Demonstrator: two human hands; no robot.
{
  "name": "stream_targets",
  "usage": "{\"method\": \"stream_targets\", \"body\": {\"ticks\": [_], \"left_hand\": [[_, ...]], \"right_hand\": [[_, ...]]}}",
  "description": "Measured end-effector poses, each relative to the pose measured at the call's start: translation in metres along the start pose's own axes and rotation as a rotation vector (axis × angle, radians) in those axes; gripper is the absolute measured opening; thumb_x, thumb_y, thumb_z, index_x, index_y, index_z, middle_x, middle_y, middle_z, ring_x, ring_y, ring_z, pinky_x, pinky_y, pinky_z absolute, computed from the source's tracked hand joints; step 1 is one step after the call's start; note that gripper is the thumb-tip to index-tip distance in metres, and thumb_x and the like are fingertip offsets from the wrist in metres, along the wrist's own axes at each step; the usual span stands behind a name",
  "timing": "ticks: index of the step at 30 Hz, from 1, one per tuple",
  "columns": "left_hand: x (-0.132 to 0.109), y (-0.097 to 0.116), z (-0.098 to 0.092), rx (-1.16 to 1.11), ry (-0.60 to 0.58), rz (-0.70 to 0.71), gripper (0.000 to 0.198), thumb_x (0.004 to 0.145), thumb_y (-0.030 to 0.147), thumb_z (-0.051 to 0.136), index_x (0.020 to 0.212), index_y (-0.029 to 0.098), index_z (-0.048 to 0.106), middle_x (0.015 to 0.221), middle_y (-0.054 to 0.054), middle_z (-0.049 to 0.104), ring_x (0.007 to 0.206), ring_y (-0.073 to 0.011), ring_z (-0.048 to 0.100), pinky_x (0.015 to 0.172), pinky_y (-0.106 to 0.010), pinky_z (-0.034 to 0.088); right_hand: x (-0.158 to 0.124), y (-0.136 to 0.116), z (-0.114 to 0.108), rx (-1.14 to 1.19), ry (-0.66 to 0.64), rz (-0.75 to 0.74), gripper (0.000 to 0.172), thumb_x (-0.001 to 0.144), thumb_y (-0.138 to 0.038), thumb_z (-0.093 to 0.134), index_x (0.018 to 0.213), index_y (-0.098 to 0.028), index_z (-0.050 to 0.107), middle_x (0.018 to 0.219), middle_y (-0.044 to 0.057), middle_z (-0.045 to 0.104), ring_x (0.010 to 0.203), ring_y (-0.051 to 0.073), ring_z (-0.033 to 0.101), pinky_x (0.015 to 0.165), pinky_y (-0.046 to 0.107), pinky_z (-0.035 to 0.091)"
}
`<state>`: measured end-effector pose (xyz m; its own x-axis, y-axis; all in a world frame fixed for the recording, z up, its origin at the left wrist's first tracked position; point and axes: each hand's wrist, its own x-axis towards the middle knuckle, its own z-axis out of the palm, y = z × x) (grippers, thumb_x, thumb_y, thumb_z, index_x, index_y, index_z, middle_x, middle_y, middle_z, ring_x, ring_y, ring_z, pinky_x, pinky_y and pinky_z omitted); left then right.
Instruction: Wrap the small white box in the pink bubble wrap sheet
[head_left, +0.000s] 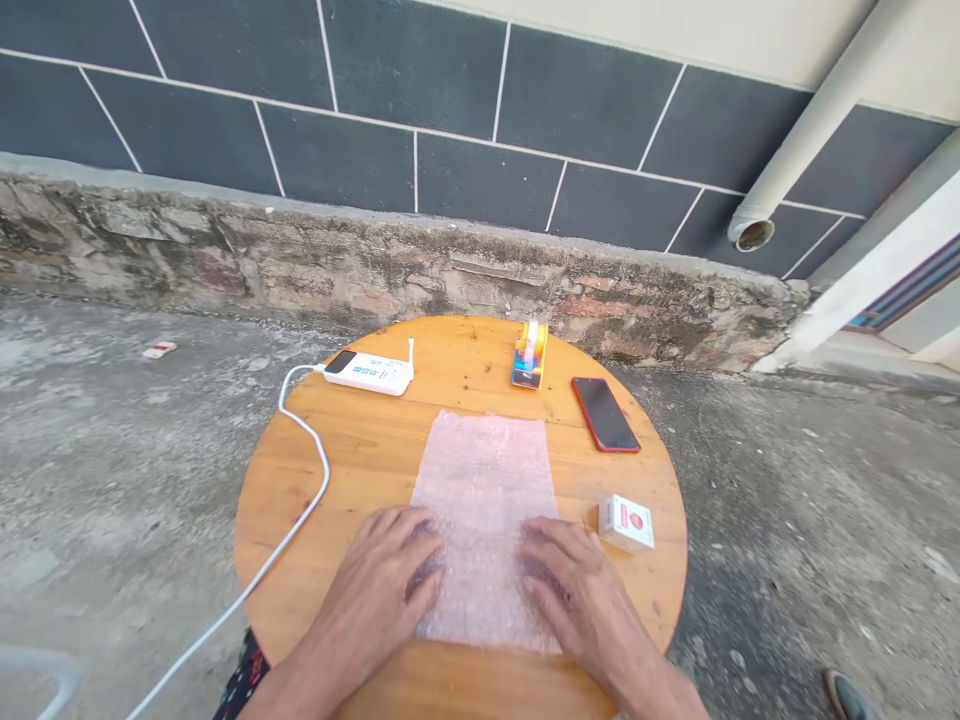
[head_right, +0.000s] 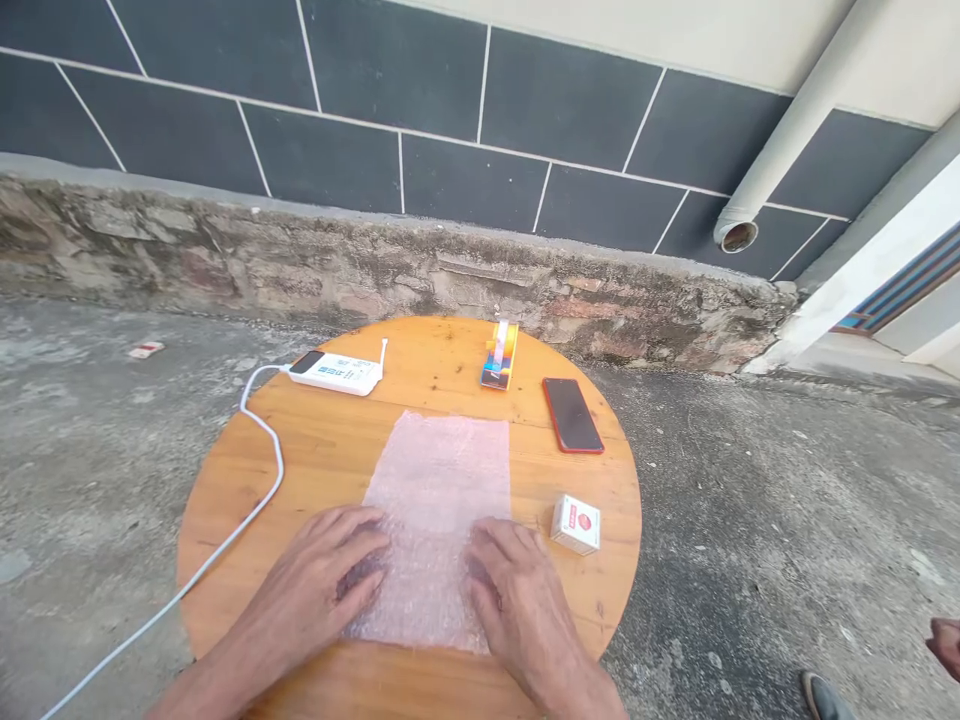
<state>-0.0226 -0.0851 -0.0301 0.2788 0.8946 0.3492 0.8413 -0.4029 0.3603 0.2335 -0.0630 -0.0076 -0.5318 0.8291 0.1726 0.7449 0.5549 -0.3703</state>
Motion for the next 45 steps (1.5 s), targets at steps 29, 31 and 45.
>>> {"method": "stream_targets", "body": {"ticks": [29, 31, 45], "left_hand": [[0.011, -0.007, 0.008, -0.172, -0.036, 0.039, 0.043, 0.071, 0.014, 0.055, 0.113, 0.022, 0.061, 0.132, -0.008, 0.052, 0.124, -0.0268, 0.043, 0.106, -0.049, 0.032], [0.011, -0.005, 0.007, -0.182, -0.037, 0.041, 0.043, 0.070, 0.014, 0.055, 0.112, 0.022, 0.062, 0.132, -0.008, 0.052, 0.124, -0.0266, 0.043, 0.107, -0.049, 0.032], [0.002, 0.030, -0.002, -0.284, -0.112, 0.081, 0.043, 0.069, 0.009, 0.056, 0.109, 0.025, 0.062, 0.128, -0.005, 0.054, 0.121, -0.0262, 0.042, 0.107, -0.049, 0.031]], "right_hand": [[-0.025, -0.018, 0.010, -0.051, -0.017, -0.097, 0.025, 0.088, -0.019, 0.051, 0.109, -0.022, 0.063, 0.128, 0.008, 0.059, 0.115, 0.029, 0.052, 0.094, 0.050, 0.042], [-0.034, -0.007, 0.000, 0.043, 0.006, -0.021, 0.020, 0.091, -0.022, 0.047, 0.096, -0.022, 0.066, 0.114, 0.009, 0.065, 0.105, 0.027, 0.059, 0.088, 0.045, 0.047], [0.096, -0.015, 0.006, 1.173, -0.132, 0.428, 0.041, 0.072, -0.040, 0.071, 0.106, -0.018, 0.065, 0.105, 0.011, 0.069, 0.095, 0.025, 0.065, 0.078, 0.040, 0.053]]}}
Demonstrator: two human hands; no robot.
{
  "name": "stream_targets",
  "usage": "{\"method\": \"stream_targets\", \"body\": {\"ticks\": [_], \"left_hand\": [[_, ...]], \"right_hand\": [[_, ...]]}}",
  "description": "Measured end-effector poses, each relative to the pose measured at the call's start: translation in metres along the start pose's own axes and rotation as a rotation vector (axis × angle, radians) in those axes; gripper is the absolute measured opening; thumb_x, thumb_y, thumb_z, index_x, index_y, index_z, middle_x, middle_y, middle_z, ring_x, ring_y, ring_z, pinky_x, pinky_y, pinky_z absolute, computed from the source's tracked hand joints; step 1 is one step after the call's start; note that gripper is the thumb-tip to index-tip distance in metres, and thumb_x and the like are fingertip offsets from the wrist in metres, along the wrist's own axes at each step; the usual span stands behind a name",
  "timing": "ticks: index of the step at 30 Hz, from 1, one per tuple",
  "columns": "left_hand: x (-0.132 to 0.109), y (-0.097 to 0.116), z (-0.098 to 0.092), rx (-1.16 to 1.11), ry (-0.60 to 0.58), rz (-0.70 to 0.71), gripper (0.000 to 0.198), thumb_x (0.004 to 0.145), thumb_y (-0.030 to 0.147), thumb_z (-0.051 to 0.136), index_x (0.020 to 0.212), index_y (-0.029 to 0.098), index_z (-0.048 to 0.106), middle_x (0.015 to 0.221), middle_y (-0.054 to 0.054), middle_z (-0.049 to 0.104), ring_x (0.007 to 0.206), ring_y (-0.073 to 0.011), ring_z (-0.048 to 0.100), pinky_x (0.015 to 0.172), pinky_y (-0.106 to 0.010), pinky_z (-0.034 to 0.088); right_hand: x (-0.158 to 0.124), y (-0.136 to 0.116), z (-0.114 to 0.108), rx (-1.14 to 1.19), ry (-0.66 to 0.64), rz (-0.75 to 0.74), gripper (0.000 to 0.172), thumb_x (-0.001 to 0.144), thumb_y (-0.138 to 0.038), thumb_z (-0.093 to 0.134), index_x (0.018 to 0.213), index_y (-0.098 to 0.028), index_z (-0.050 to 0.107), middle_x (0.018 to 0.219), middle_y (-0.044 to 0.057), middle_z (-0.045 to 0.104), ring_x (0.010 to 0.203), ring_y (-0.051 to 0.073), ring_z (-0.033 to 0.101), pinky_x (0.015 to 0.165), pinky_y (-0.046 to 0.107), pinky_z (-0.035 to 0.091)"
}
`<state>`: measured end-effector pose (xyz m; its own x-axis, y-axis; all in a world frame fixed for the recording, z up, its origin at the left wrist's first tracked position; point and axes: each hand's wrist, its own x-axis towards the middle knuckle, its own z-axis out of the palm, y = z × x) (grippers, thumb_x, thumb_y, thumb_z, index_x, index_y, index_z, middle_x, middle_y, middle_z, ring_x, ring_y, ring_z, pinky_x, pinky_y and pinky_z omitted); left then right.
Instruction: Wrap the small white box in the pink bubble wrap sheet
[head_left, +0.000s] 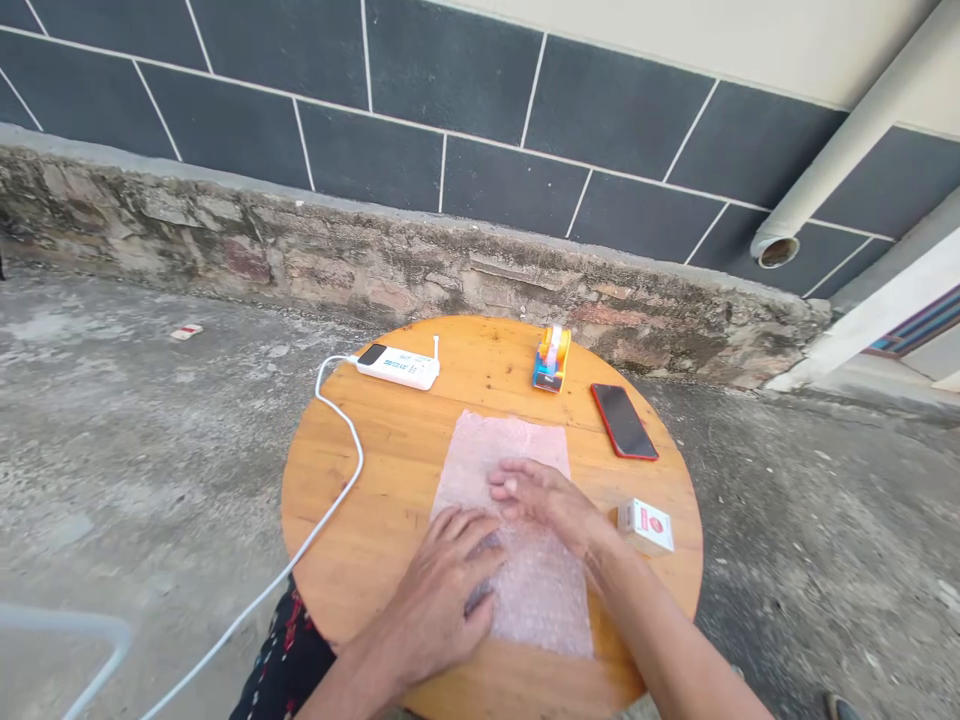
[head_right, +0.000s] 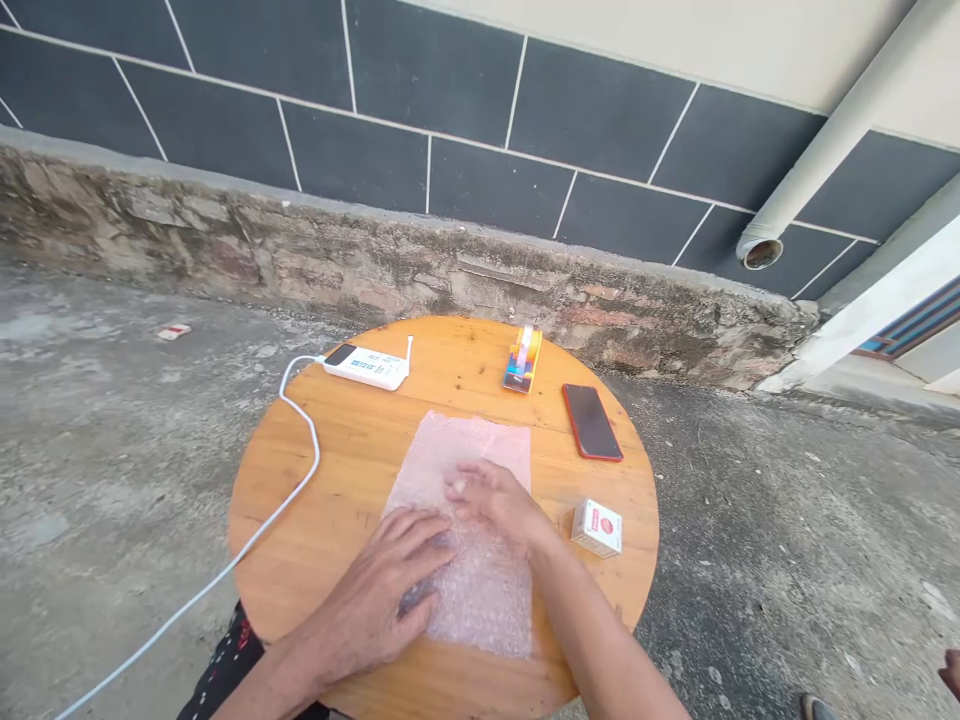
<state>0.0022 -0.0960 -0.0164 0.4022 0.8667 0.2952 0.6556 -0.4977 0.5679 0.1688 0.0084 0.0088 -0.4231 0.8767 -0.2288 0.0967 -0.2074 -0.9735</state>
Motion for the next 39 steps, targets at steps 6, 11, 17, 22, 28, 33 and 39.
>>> {"method": "stream_targets", "body": {"ticks": [6, 11, 17, 22, 28, 33, 39], "left_hand": [[-0.002, -0.004, 0.001, -0.021, 0.020, -0.002, 0.044, 0.069, 0.009, 0.055, 0.109, 0.026, 0.062, 0.125, -0.004, 0.055, 0.120, -0.0248, 0.043, 0.108, -0.048, 0.029], [-0.001, -0.006, 0.003, -0.017, 0.030, 0.016, 0.043, 0.069, 0.009, 0.054, 0.108, 0.025, 0.062, 0.126, -0.005, 0.054, 0.121, -0.0254, 0.043, 0.108, -0.049, 0.028], [-0.003, -0.007, 0.004, 0.011, 0.033, 0.012, 0.043, 0.069, 0.009, 0.055, 0.108, 0.026, 0.062, 0.127, -0.005, 0.055, 0.121, -0.0256, 0.044, 0.109, -0.050, 0.028], [-0.003, -0.005, 0.004, 0.011, 0.029, 0.017, 0.045, 0.069, 0.008, 0.054, 0.109, 0.025, 0.062, 0.127, -0.005, 0.055, 0.120, -0.0257, 0.044, 0.108, -0.050, 0.030], [0.003, -0.004, -0.007, -0.015, -0.039, 0.008, 0.044, 0.068, 0.010, 0.058, 0.108, 0.026, 0.063, 0.128, -0.004, 0.053, 0.121, -0.0252, 0.043, 0.106, -0.045, 0.035], [0.036, -0.004, -0.015, -0.018, 0.018, 0.019, 0.045, 0.072, 0.007, 0.052, 0.112, 0.025, 0.061, 0.126, -0.003, 0.056, 0.119, -0.0205, 0.046, 0.104, -0.038, 0.038], [0.063, -0.046, -0.017, 0.109, 0.027, -0.064, 0.038, 0.072, 0.009, 0.054, 0.104, 0.024, 0.066, 0.116, -0.002, 0.064, 0.110, -0.0204, 0.055, 0.098, -0.035, 0.043]], "right_hand": [[0.010, -0.006, -0.041, -0.063, 0.404, -0.174, 0.051, 0.071, -0.044, 0.070, 0.114, -0.020, 0.059, 0.130, 0.011, 0.056, 0.128, 0.027, 0.043, 0.108, 0.046, 0.030], [-0.021, 0.003, -0.010, 0.031, 0.136, -0.112, 0.043, 0.076, -0.040, 0.069, 0.114, -0.022, 0.060, 0.125, 0.010, 0.061, 0.116, 0.028, 0.055, 0.096, 0.047, 0.044], [-0.041, 0.025, -0.025, -0.054, 0.288, -0.126, 0.042, 0.079, -0.041, 0.065, 0.116, -0.022, 0.059, 0.128, 0.011, 0.059, 0.122, 0.027, 0.051, 0.102, 0.049, 0.039], [-0.040, 0.024, -0.028, -0.194, 0.394, -0.264, 0.046, 0.081, -0.041, 0.062, 0.121, -0.021, 0.055, 0.131, 0.012, 0.055, 0.122, 0.027, 0.051, 0.104, 0.049, 0.037], [-0.010, 0.017, 0.005, 0.082, 0.203, -0.158, 0.040, 0.074, -0.038, 0.069, 0.110, -0.021, 0.061, 0.122, 0.010, 0.062, 0.111, 0.026, 0.058, 0.092, 0.042, 0.047], [0.000, 0.021, 0.005, 0.140, 0.246, -0.151, 0.039, 0.075, -0.037, 0.068, 0.108, -0.019, 0.060, 0.118, 0.011, 0.063, 0.108, 0.025, 0.059, 0.091, 0.041, 0.047], [-0.004, 0.026, 0.005, 0.198, 0.268, -0.135, 0.043, 0.072, -0.037, 0.069, 0.110, -0.019, 0.060, 0.120, 0.011, 0.062, 0.110, 0.026, 0.059, 0.090, 0.040, 0.047]]}}
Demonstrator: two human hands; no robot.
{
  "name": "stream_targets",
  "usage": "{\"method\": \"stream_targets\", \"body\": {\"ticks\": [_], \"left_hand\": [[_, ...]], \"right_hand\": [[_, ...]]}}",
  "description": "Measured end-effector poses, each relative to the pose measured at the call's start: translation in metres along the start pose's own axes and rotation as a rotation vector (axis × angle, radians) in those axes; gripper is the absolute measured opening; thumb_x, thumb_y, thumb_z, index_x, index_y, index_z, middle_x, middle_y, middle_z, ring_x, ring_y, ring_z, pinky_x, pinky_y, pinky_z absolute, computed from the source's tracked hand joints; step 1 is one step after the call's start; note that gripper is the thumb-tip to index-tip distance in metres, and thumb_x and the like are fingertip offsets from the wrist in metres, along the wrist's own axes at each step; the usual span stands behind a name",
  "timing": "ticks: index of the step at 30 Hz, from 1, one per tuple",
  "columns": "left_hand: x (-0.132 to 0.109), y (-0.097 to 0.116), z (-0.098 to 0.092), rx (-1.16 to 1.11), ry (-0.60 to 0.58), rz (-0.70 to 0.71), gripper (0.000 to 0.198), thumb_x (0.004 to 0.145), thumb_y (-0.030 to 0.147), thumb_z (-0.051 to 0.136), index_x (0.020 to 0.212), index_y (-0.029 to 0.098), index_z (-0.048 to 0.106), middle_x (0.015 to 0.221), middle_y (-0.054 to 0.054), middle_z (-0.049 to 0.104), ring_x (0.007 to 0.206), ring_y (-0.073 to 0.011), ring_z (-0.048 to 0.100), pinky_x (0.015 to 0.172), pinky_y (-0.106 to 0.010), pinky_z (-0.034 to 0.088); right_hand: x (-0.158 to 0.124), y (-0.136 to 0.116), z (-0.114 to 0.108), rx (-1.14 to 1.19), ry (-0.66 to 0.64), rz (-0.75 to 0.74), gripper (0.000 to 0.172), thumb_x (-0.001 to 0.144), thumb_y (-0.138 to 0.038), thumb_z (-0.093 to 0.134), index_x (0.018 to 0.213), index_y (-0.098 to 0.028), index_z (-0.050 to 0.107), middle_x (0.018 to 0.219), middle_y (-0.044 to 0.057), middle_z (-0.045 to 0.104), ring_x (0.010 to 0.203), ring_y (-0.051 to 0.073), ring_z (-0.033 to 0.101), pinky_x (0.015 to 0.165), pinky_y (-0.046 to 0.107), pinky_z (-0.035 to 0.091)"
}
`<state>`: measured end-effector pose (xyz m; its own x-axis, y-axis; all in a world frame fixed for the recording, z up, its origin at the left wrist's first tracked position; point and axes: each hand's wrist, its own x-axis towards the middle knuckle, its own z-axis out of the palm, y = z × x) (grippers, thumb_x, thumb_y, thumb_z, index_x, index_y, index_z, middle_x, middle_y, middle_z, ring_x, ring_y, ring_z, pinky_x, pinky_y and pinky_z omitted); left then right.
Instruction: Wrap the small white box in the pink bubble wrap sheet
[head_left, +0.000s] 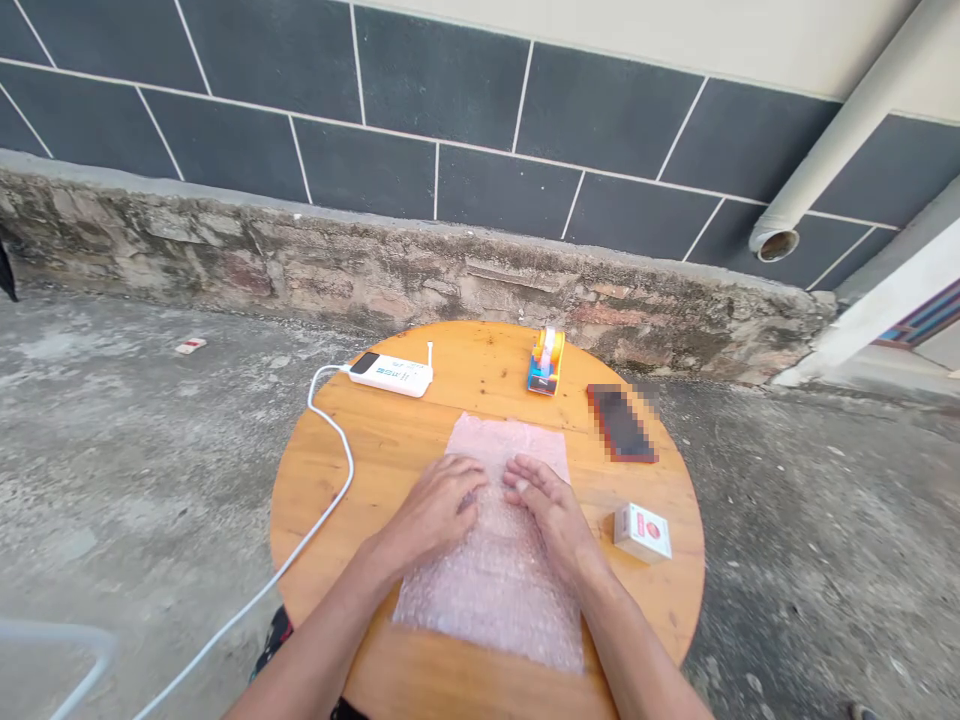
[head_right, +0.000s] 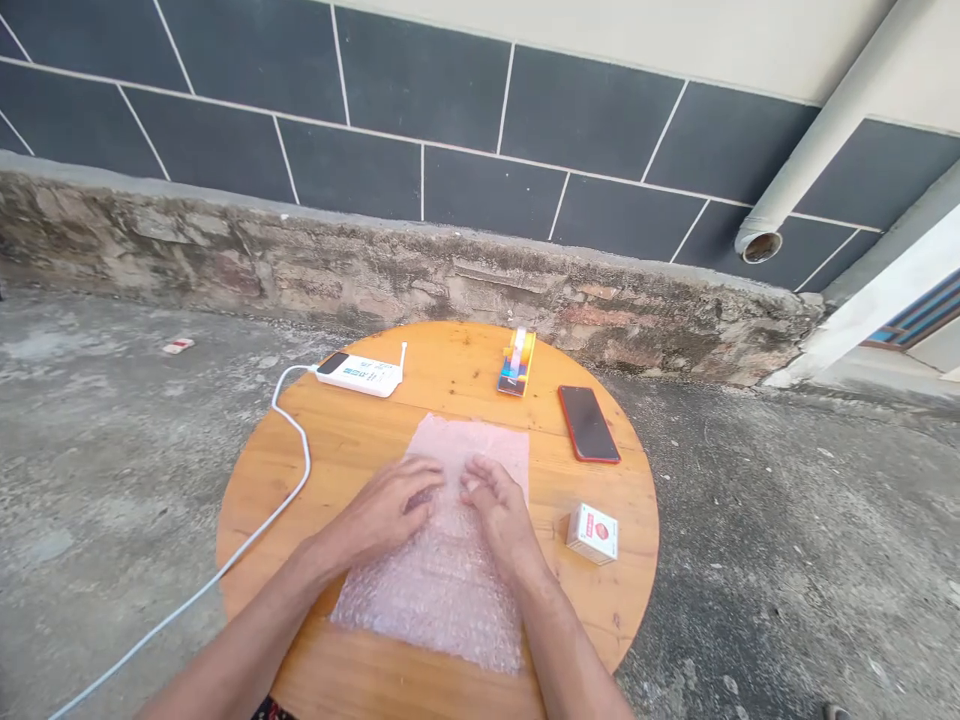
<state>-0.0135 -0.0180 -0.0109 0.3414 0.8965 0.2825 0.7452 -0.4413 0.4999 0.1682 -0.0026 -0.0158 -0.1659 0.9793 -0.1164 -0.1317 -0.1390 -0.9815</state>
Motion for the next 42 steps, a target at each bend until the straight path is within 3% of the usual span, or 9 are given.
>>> {"method": "stream_targets", "body": {"ticks": [6, 14, 17, 20, 23, 27, 31, 35, 42], "left_hand": [[-0.016, -0.020, -0.013, 0.080, 0.186, -0.266, 0.027, 0.083, 0.016, 0.045, 0.102, 0.018, 0.065, 0.108, -0.010, 0.066, 0.103, -0.0268, 0.056, 0.091, -0.046, 0.044], [-0.041, 0.005, 0.013, 0.016, 0.019, -0.006, 0.030, 0.077, 0.016, 0.057, 0.105, 0.024, 0.064, 0.124, -0.007, 0.057, 0.114, -0.0263, 0.050, 0.095, -0.044, 0.042], [-0.045, -0.006, 0.022, 0.036, 0.055, 0.034, 0.031, 0.077, 0.016, 0.056, 0.107, 0.025, 0.063, 0.125, -0.008, 0.056, 0.115, -0.0274, 0.050, 0.094, -0.046, 0.043], [-0.045, -0.019, 0.029, 0.050, 0.096, 0.081, 0.030, 0.077, 0.018, 0.056, 0.105, 0.026, 0.063, 0.123, -0.007, 0.058, 0.112, -0.0281, 0.053, 0.090, -0.047, 0.046], [-0.045, -0.023, 0.033, 0.060, 0.131, 0.097, 0.029, 0.077, 0.019, 0.056, 0.104, 0.027, 0.064, 0.121, -0.007, 0.059, 0.110, -0.0276, 0.055, 0.089, -0.046, 0.047], [-0.046, -0.017, 0.031, 0.053, 0.136, 0.082, 0.028, 0.077, 0.021, 0.056, 0.104, 0.026, 0.064, 0.121, -0.007, 0.059, 0.111, -0.0273, 0.054, 0.090, -0.045, 0.047], [-0.046, -0.012, 0.027, 0.012, 0.111, 0.049, 0.034, 0.077, 0.023, 0.058, 0.111, 0.024, 0.060, 0.125, -0.008, 0.057, 0.115, -0.0275, 0.050, 0.095, -0.046, 0.044], [-0.046, -0.008, 0.024, -0.012, 0.098, 0.040, 0.037, 0.074, 0.018, 0.058, 0.111, 0.024, 0.060, 0.127, -0.008, 0.055, 0.117, -0.0269, 0.048, 0.098, -0.045, 0.041], [-0.046, -0.001, 0.020, -0.041, 0.093, 0.000, 0.036, 0.072, 0.016, 0.058, 0.108, 0.023, 0.062, 0.125, -0.007, 0.055, 0.117, -0.0264, 0.047, 0.099, -0.045, 0.039]], "right_hand": [[0.003, 0.006, -0.005, -0.037, -0.053, -0.026, 0.042, 0.074, -0.036, 0.067, 0.112, -0.021, 0.059, 0.123, 0.011, 0.060, 0.113, 0.026, 0.057, 0.092, 0.040, 0.046], [-0.001, 0.006, -0.004, -0.114, -0.048, -0.123, 0.035, 0.078, -0.035, 0.063, 0.110, -0.021, 0.059, 0.121, 0.010, 0.060, 0.111, 0.024, 0.058, 0.088, 0.038, 0.048], [-0.009, -0.011, -0.013, -0.180, 0.074, -0.251, 0.039, 0.079, -0.034, 0.061, 0.115, -0.020, 0.056, 0.111, 0.008, 0.064, 0.100, 0.021, 0.060, 0.084, 0.035, 0.049], [-0.008, -0.043, -0.033, -0.220, 0.279, -0.348, 0.057, 0.085, -0.030, 0.053, 0.138, -0.020, 0.033, 0.086, 0.002, 0.066, 0.068, 0.014, 0.058, 0.067, 0.029, 0.049], [0.000, -0.076, -0.050, -0.170, 0.380, -0.265, 0.072, 0.083, -0.026, 0.051, 0.145, -0.013, 0.016, 0.067, -0.004, 0.059, 0.050, 0.011, 0.049, 0.054, 0.025, 0.045], [-0.023, -0.086, -0.037, -0.170, 0.244, -0.237, 0.065, 0.084, -0.027, 0.052, 0.142, -0.015, 0.026, 0.067, -0.004, 0.058, 0.049, 0.010, 0.050, 0.053, 0.026, 0.045], [-0.074, -0.056, -0.005, -0.584, -0.245, -0.382, 0.034, 0.088, -0.023, 0.051, 0.122, -0.024, 0.056, 0.081, 0.002, 0.063, 0.070, 0.015, 0.058, 0.065, 0.028, 0.049], [-0.085, -0.024, 0.011, -1.071, -0.279, -0.505, 0.039, 0.082, -0.009, 0.052, 0.117, -0.024, 0.059, 0.126, 0.006, 0.056, 0.114, 0.024, 0.049, 0.097, 0.042, 0.042], [-0.101, 0.008, -0.023, -1.397, -0.382, -0.660, 0.032, 0.085, -0.017, 0.054, 0.116, -0.023, 0.060, 0.132, 0.007, 0.056, 0.121, 0.026, 0.049, 0.098, 0.044, 0.043]]}}
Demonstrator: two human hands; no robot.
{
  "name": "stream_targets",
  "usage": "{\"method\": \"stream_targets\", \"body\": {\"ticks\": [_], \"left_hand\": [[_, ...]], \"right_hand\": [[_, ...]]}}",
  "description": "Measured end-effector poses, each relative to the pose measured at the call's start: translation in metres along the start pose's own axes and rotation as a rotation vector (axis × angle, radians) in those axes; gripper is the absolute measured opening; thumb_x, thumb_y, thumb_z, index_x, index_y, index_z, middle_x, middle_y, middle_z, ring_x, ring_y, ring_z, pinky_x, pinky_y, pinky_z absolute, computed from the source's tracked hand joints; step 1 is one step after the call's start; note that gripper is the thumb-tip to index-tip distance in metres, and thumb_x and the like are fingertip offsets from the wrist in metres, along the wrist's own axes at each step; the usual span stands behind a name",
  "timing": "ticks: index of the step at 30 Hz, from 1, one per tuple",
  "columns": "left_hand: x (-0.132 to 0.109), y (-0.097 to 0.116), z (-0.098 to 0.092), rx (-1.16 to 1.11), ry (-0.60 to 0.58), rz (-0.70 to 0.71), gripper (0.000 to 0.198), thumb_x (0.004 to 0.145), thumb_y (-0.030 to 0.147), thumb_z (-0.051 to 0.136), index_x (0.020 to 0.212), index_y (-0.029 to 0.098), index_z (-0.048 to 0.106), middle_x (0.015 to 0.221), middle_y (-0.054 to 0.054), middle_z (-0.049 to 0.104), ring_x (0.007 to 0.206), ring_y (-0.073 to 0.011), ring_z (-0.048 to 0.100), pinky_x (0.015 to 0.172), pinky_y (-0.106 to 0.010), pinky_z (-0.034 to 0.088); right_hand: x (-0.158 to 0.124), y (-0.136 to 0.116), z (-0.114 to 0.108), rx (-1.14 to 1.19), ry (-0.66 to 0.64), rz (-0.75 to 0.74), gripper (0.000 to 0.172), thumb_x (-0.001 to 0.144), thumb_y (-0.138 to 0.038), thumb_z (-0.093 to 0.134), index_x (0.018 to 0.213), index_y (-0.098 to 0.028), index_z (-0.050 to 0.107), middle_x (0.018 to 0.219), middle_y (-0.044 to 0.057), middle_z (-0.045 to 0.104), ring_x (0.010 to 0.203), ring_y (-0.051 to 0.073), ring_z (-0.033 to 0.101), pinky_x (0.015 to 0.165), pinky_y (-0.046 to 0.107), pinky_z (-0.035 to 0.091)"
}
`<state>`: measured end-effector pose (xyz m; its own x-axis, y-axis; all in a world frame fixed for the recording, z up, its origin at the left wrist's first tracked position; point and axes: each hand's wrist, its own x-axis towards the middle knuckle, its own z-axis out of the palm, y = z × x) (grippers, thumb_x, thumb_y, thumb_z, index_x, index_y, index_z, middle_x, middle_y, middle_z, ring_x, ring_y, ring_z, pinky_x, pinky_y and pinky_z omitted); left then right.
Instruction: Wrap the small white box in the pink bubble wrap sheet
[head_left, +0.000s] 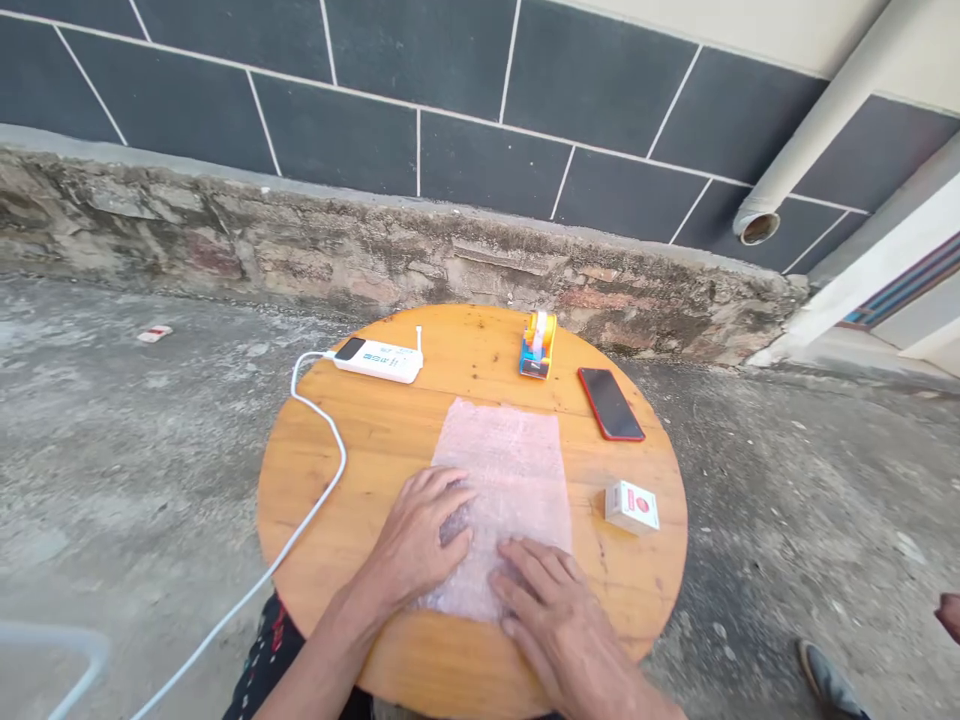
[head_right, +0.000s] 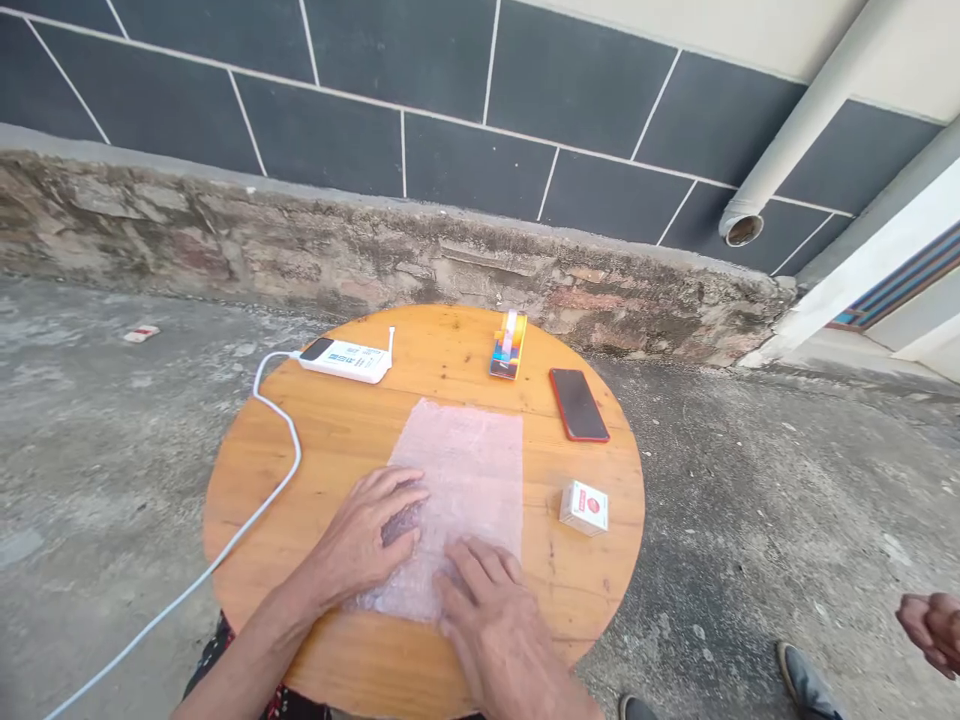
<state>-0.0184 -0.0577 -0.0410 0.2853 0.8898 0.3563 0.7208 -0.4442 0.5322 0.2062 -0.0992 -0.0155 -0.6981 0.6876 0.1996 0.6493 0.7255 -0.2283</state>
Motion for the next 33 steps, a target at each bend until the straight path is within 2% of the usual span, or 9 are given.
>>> {"method": "stream_targets", "body": {"ticks": [2, 5, 9, 13, 19, 22, 26, 29, 33], "left_hand": [[0.000, 0.000, 0.000, -0.011, -0.002, -0.009, 0.036, 0.072, 0.016, 0.058, 0.107, 0.023, 0.062, 0.125, -0.007, 0.056, 0.116, -0.0266, 0.047, 0.099, -0.045, 0.039], [-0.001, -0.001, 0.000, -0.014, -0.008, -0.006, 0.037, 0.072, 0.015, 0.057, 0.108, 0.023, 0.062, 0.125, -0.007, 0.056, 0.116, -0.0271, 0.047, 0.098, -0.046, 0.038], [-0.001, -0.004, 0.002, 0.006, 0.004, 0.014, 0.038, 0.072, 0.016, 0.056, 0.109, 0.023, 0.062, 0.126, -0.007, 0.055, 0.116, -0.0278, 0.048, 0.099, -0.047, 0.039], [-0.001, -0.002, 0.002, 0.024, 0.030, 0.018, 0.036, 0.071, 0.015, 0.056, 0.105, 0.021, 0.063, 0.124, -0.008, 0.056, 0.115, -0.0270, 0.048, 0.098, -0.045, 0.040], [-0.002, -0.003, 0.004, 0.049, 0.068, 0.031, 0.034, 0.072, 0.012, 0.054, 0.103, 0.022, 0.063, 0.122, -0.007, 0.057, 0.115, -0.0270, 0.048, 0.096, -0.045, 0.042], [-0.003, -0.009, 0.007, 0.060, 0.074, 0.055, 0.032, 0.075, 0.014, 0.053, 0.104, 0.023, 0.062, 0.122, -0.008, 0.057, 0.115, -0.0276, 0.049, 0.095, -0.046, 0.042], [-0.003, -0.012, 0.009, 0.082, 0.073, 0.093, 0.030, 0.077, 0.017, 0.054, 0.105, 0.022, 0.062, 0.121, -0.008, 0.058, 0.114, -0.0283, 0.049, 0.095, -0.047, 0.042], [-0.003, -0.011, 0.007, 0.089, 0.070, 0.093, 0.029, 0.078, 0.017, 0.054, 0.105, 0.022, 0.061, 0.122, -0.009, 0.057, 0.114, -0.0276, 0.049, 0.095, -0.046, 0.042], [-0.004, -0.007, 0.005, 0.060, 0.062, 0.077, 0.031, 0.077, 0.017, 0.054, 0.106, 0.022, 0.061, 0.123, -0.008, 0.056, 0.116, -0.0271, 0.048, 0.096, -0.045, 0.042]], "right_hand": [[-0.029, 0.008, -0.003, -0.029, 0.110, -0.068, 0.023, 0.084, -0.018, 0.055, 0.105, -0.021, 0.065, 0.122, 0.009, 0.063, 0.113, 0.027, 0.056, 0.088, 0.041, 0.049], [-0.056, 0.012, -0.014, -0.001, 0.103, -0.047, 0.014, 0.083, -0.016, 0.058, 0.092, -0.023, 0.066, 0.101, 0.006, 0.071, 0.094, 0.023, 0.065, 0.076, 0.033, 0.052], [-0.036, -0.001, -0.020, 0.027, 0.116, 0.120, 0.026, 0.085, -0.014, 0.053, 0.107, -0.021, 0.064, 0.110, 0.009, 0.068, 0.100, 0.026, 0.062, 0.083, 0.040, 0.052], [-0.005, -0.011, -0.011, 0.057, 0.071, 0.092, 0.032, 0.083, -0.019, 0.057, 0.115, -0.022, 0.062, 0.125, 0.008, 0.061, 0.113, 0.029, 0.055, 0.095, 0.049, 0.045], [-0.042, 0.005, -0.009, 0.128, 0.159, 0.090, 0.018, 0.085, -0.014, 0.052, 0.096, -0.022, 0.065, 0.105, 0.007, 0.067, 0.100, 0.024, 0.060, 0.085, 0.039, 0.049], [-0.044, 0.014, -0.021, 0.250, 0.238, 0.335, 0.027, 0.088, -0.019, 0.048, 0.113, -0.023, 0.058, 0.093, 0.005, 0.067, 0.080, 0.019, 0.063, 0.071, 0.032, 0.051], [-0.006, 0.032, -0.052, 0.408, 0.385, 0.660, 0.048, 0.094, -0.028, 0.040, 0.141, -0.018, 0.033, 0.067, -0.003, 0.058, 0.057, 0.015, 0.055, 0.058, 0.028, 0.046], [0.006, 0.045, -0.071, 0.378, 0.369, 0.623, 0.050, 0.092, -0.031, 0.045, 0.139, -0.018, 0.037, 0.059, -0.005, 0.052, 0.052, 0.014, 0.050, 0.053, 0.027, 0.042], [-0.029, 0.064, -0.069, 0.182, 0.374, 0.603, 0.034, 0.089, -0.037, 0.050, 0.119, -0.023, 0.056, 0.084, 0.002, 0.061, 0.068, 0.016, 0.056, 0.067, 0.030, 0.048]]}}
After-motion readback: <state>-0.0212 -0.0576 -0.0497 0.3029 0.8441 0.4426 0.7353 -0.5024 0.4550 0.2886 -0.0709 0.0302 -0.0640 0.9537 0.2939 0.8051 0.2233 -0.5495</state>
